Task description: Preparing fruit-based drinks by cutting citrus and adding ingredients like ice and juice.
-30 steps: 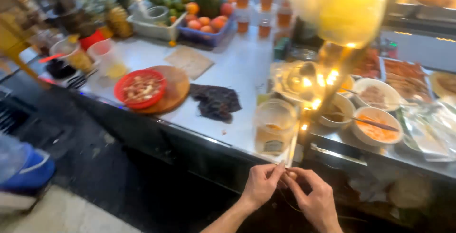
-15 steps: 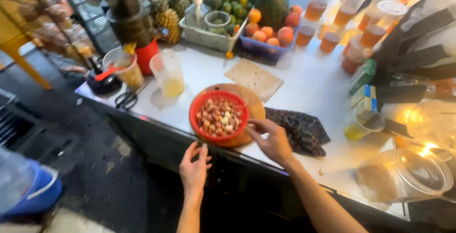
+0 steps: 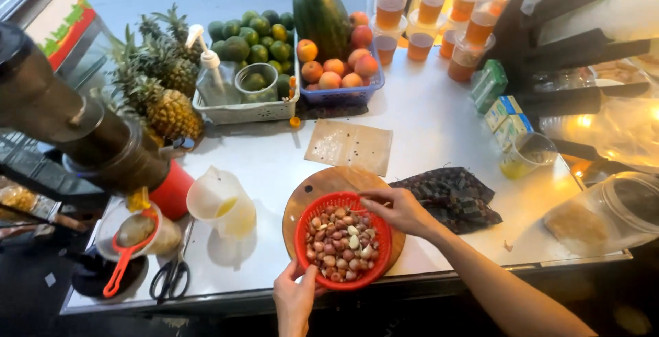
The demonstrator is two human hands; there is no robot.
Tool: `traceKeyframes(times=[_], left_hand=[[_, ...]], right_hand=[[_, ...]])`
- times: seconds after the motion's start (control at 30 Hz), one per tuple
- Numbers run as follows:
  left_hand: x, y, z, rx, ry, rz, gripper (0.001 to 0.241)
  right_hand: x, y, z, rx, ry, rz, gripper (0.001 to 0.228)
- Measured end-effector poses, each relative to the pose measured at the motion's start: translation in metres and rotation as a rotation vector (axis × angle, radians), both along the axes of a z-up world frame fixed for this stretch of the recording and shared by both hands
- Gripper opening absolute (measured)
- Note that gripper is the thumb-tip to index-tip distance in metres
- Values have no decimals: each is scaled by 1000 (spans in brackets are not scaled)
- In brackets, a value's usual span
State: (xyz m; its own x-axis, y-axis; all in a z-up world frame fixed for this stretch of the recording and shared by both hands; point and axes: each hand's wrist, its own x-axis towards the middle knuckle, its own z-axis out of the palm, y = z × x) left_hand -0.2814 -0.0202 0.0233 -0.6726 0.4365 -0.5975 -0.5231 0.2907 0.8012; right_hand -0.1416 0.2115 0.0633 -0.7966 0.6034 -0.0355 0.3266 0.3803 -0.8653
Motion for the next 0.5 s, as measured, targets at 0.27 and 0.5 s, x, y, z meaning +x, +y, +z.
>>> traceKeyframes(times=[0.27,0.5], left_hand=[[-48,26,-45,162,15,103,33],[-93,110,-32,304,-30,417,33]], right_hand=[[-5,71,19,-219,144,-208,37],[-6,171,12,-247,264,-186,34]])
